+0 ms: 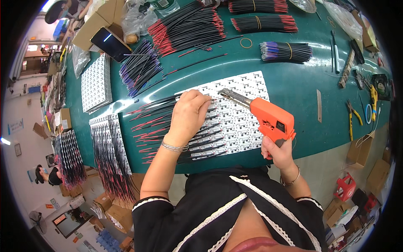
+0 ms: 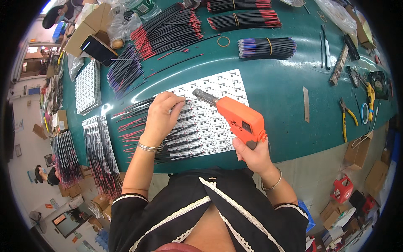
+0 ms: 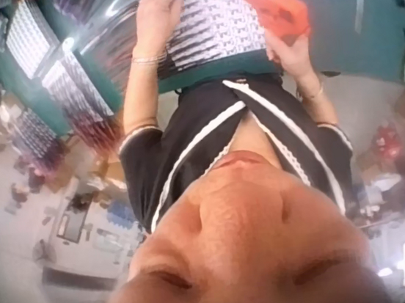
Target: The person aligns wires onto a circuit board panel and solders them using a soldering gun, occasionally pulling solder wire from a spool.
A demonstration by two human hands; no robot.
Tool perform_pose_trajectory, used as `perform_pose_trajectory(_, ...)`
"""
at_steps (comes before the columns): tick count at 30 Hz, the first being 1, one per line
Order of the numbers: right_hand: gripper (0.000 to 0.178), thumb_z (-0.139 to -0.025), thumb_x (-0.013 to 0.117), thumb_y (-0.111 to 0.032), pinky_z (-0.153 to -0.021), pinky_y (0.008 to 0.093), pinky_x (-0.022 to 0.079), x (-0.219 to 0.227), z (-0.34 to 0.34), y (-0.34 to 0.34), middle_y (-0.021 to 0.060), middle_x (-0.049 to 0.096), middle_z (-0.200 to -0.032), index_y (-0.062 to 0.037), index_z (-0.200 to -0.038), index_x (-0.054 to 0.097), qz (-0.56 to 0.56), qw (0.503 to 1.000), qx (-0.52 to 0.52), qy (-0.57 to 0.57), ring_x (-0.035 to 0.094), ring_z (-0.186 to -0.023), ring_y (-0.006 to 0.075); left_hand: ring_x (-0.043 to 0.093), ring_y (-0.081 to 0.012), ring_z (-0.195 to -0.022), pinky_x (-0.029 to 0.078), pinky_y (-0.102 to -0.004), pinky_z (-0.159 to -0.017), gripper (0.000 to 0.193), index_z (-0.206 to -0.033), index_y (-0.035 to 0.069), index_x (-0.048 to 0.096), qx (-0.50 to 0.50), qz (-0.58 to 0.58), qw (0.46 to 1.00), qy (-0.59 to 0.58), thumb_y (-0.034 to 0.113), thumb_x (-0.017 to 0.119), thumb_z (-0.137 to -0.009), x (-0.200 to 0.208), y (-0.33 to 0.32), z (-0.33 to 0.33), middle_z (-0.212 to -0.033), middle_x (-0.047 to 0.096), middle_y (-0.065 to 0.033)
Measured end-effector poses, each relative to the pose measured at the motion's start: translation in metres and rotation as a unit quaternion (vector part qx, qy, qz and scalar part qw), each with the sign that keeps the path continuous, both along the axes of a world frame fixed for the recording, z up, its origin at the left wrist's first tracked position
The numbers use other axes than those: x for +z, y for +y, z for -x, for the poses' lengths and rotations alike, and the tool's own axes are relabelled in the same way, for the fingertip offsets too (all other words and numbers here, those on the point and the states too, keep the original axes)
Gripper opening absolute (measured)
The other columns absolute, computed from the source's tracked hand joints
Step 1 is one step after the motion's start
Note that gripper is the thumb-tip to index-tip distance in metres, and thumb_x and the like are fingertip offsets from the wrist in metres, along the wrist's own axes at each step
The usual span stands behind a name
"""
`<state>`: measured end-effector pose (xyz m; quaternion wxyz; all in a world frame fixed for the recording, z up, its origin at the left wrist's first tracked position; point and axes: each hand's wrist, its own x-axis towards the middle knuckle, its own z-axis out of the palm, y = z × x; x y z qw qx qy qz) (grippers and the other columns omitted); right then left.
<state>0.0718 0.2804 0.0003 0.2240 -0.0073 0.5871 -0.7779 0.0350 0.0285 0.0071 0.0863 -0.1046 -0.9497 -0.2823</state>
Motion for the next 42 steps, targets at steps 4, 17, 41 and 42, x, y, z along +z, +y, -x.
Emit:
perform_pose_trajectory(4,0.017,-0.084,0.053,-0.015,-0.040,0.0217,0.040,0.000,0.000,0.002,0.0014,0.047,-0.053,0.0001,-0.088,0.047,-0.004,1.000,0.007,-0.011,0.045,-0.041,0.0074,0.055,-0.0277,-0.071,0.044,-0.0340,-0.065,0.008,-0.081,0.002,0.061,0.003,0.009,1.000,-0.019,0.002,0.061,-0.073,-0.002,0.001,0.001,-0.074,0.057,-0.0110)
perform_pose_trajectory(17,0.013,-0.086,0.050,-0.012,-0.040,0.0214,0.039,-0.001,-0.001,0.003,0.0013,0.046,-0.052,0.0006,-0.090,0.047,-0.013,1.000,0.027,-0.010,0.045,-0.041,0.0074,0.057,-0.0273,-0.072,0.045,-0.0346,-0.063,0.006,-0.079,0.003,0.059,0.029,0.024,0.996,-0.079,0.006,0.060,-0.074,-0.003,0.002,0.003,-0.075,0.060,-0.0104)
perform_pose_trajectory(41,0.013,-0.085,0.049,-0.012,-0.040,0.0231,0.040,-0.003,-0.005,0.005,0.0023,0.047,-0.052,-0.0002,-0.088,0.046,-0.023,0.999,0.012,-0.023,0.045,-0.040,0.0090,0.056,-0.0277,-0.069,0.045,-0.0357,-0.061,0.004,-0.074,0.005,0.059,-0.008,0.061,0.997,-0.035,0.005,0.060,-0.070,-0.007,0.001,0.010,-0.069,0.058,-0.0086)
perform_pose_trajectory(42,0.013,-0.085,0.050,-0.013,-0.040,0.0231,0.040,-0.003,-0.005,0.006,0.0024,0.047,-0.052,-0.0001,-0.088,0.047,-0.022,0.999,0.009,-0.030,0.045,-0.040,0.0091,0.056,-0.0281,-0.070,0.045,-0.0358,-0.062,0.004,-0.075,0.004,0.058,-0.009,0.049,0.998,-0.047,0.004,0.060,-0.070,-0.007,0.001,0.010,-0.070,0.058,-0.0091)
